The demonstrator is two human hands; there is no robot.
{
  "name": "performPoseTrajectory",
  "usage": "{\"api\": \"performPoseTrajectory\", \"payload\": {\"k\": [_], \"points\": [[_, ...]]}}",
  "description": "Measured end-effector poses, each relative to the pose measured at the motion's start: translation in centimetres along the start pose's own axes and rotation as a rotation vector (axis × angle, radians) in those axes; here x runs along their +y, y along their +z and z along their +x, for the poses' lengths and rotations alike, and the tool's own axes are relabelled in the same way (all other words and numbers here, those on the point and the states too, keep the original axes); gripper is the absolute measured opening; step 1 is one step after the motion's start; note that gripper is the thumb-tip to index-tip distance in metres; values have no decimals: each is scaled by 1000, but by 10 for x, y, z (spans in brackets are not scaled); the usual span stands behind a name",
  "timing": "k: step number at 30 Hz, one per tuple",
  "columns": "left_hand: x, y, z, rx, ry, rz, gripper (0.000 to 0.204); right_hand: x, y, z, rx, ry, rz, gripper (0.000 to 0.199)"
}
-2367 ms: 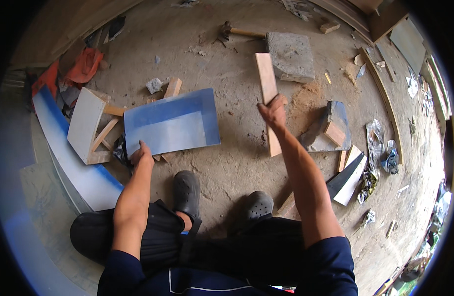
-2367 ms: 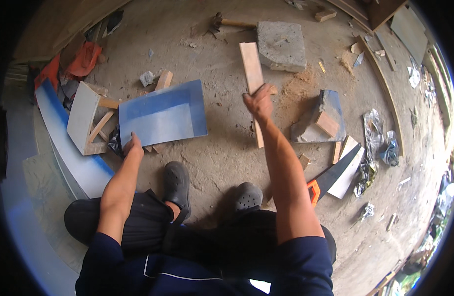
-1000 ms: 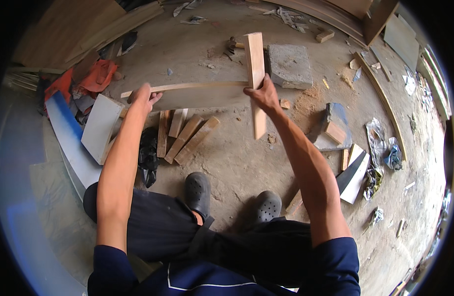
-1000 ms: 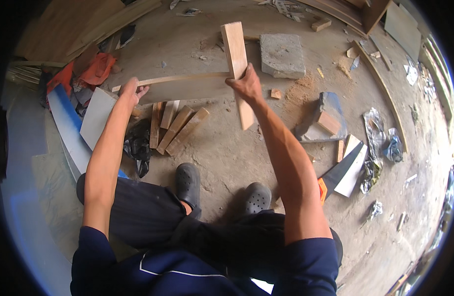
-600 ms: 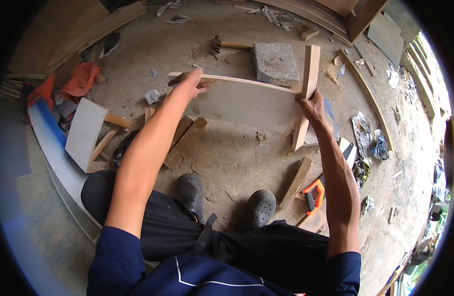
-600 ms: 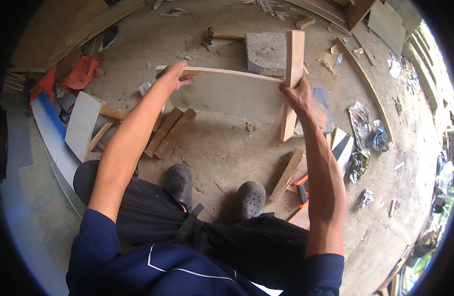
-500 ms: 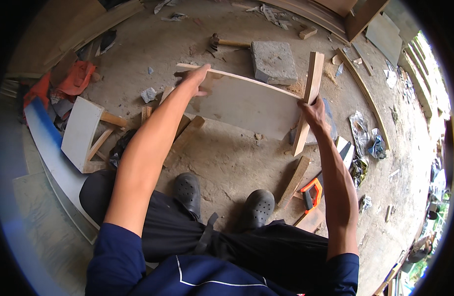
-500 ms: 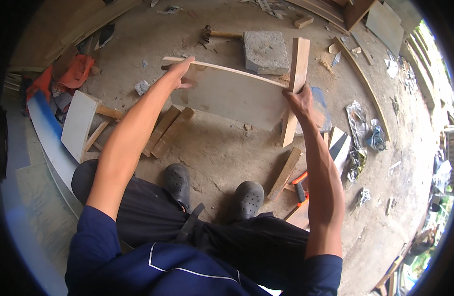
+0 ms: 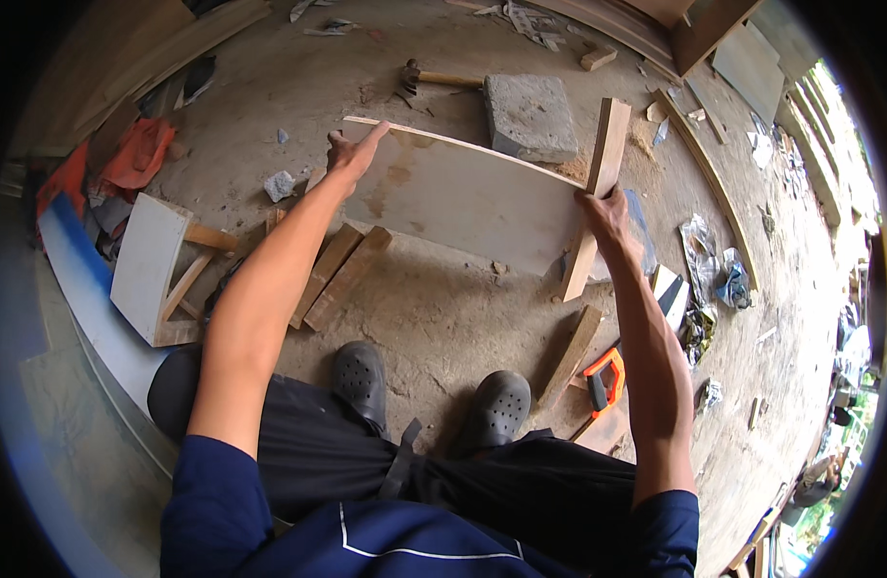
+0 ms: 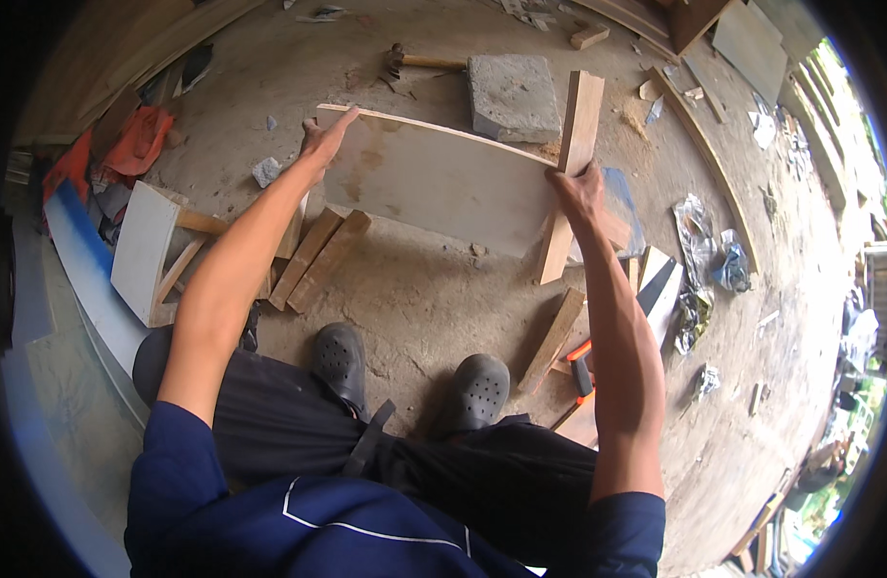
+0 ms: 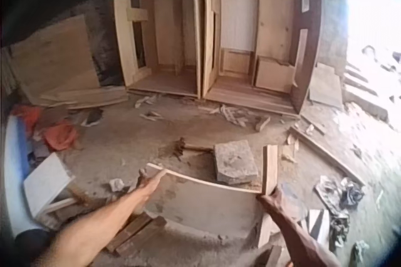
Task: The person sits on the floor and uses a hand saw to cut a small piece of wood placed between two concrete blocks. After cutting, the person arranges the cut pieces and a larger plank on the floor.
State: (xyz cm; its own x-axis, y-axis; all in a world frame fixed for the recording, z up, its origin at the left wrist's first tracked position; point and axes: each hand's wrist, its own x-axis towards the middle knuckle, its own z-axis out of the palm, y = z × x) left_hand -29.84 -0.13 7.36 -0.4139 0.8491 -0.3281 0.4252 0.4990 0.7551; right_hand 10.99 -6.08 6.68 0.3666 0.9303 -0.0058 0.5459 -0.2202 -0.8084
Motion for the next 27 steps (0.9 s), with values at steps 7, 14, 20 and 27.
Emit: {"api": "performPoseTrajectory", "payload": {"k": [7,14,20,27], "points": [[-13,5,24,-14,-42,-369,93,-11,-15,-4,67,-74,105,52],[-78,19,12,-11,-7,-782,38,14,-20,-15,5,21,25,44],[-109,5,-8,-316,-191,-710,37,3,-22,-46,-373,608,165,40],[-149,-14,-35,-97,330,437,61,97,2,-53,-812,298,225,29]]}}
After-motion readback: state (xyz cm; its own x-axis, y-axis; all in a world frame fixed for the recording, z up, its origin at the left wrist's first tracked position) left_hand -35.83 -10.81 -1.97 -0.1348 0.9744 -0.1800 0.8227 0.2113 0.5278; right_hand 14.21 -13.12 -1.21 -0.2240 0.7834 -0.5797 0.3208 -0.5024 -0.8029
